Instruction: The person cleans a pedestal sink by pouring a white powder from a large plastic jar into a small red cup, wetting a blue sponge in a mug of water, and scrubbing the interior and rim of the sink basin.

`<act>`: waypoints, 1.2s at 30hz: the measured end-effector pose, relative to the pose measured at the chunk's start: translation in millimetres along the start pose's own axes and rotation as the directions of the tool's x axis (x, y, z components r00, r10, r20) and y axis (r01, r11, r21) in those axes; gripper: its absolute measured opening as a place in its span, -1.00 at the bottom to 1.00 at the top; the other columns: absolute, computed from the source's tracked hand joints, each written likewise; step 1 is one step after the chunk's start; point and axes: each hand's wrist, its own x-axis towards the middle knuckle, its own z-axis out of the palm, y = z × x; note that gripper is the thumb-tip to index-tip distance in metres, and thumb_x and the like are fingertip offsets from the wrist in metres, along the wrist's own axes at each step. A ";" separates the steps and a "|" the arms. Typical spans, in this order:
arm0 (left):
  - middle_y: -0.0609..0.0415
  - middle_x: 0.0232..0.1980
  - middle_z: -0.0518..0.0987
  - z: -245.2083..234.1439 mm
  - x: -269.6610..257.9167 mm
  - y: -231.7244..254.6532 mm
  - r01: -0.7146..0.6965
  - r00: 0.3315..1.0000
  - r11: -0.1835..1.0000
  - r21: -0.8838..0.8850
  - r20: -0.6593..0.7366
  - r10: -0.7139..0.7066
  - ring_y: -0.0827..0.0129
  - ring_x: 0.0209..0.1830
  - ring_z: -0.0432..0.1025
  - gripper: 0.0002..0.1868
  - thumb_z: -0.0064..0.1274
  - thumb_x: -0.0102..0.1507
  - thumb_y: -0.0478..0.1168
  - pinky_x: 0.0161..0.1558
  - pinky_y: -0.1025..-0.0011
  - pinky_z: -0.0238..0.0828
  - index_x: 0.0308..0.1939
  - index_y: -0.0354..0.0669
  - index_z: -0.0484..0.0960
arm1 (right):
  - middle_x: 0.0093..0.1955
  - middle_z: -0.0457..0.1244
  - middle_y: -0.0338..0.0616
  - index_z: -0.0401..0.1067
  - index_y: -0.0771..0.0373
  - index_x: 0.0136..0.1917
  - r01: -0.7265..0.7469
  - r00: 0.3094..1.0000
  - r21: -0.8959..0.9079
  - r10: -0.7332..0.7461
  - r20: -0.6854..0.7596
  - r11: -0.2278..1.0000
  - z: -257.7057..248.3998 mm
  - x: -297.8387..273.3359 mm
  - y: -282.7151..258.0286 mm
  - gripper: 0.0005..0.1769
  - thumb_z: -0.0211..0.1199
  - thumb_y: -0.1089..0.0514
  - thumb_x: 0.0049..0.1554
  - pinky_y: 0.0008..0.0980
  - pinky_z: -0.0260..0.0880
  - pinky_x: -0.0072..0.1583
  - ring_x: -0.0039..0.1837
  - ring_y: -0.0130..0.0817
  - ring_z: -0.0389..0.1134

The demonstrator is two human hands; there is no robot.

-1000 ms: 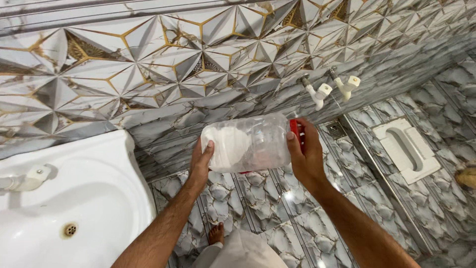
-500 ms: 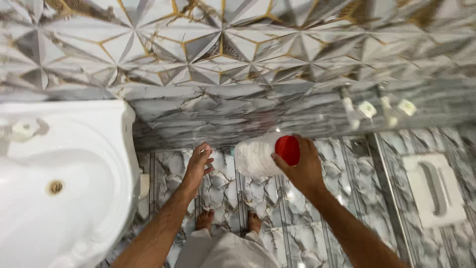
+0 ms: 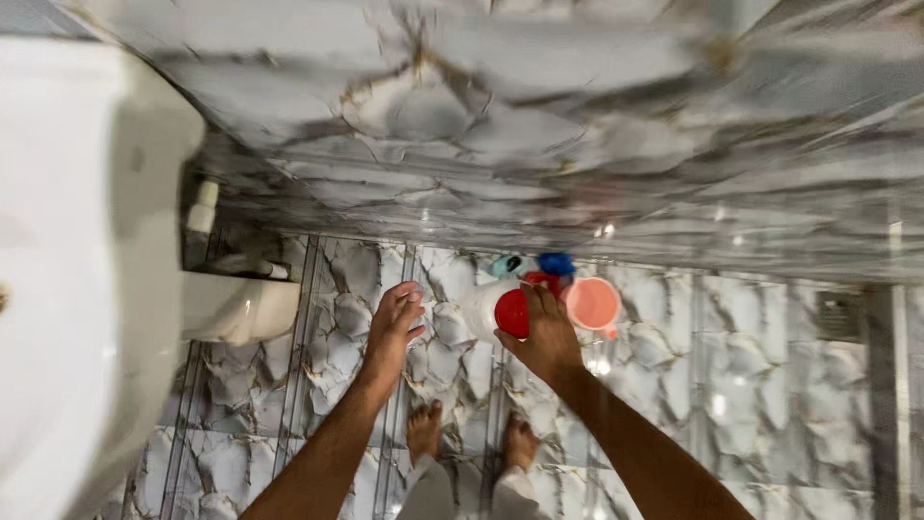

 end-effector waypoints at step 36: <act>0.00 0.30 0.52 73.3 105.3 -102.4 0.045 0.985 0.998 0.039 0.165 -0.050 0.31 0.22 0.44 -0.38 -0.13 0.33 0.18 0.19 0.25 0.39 0.37 -0.05 0.37 | 0.45 0.10 0.21 0.14 0.27 0.48 -0.269 0.963 0.215 0.259 0.078 0.939 192.7 54.5 151.1 -0.19 0.41 0.02 0.08 -0.03 0.24 0.40 0.45 0.16 0.16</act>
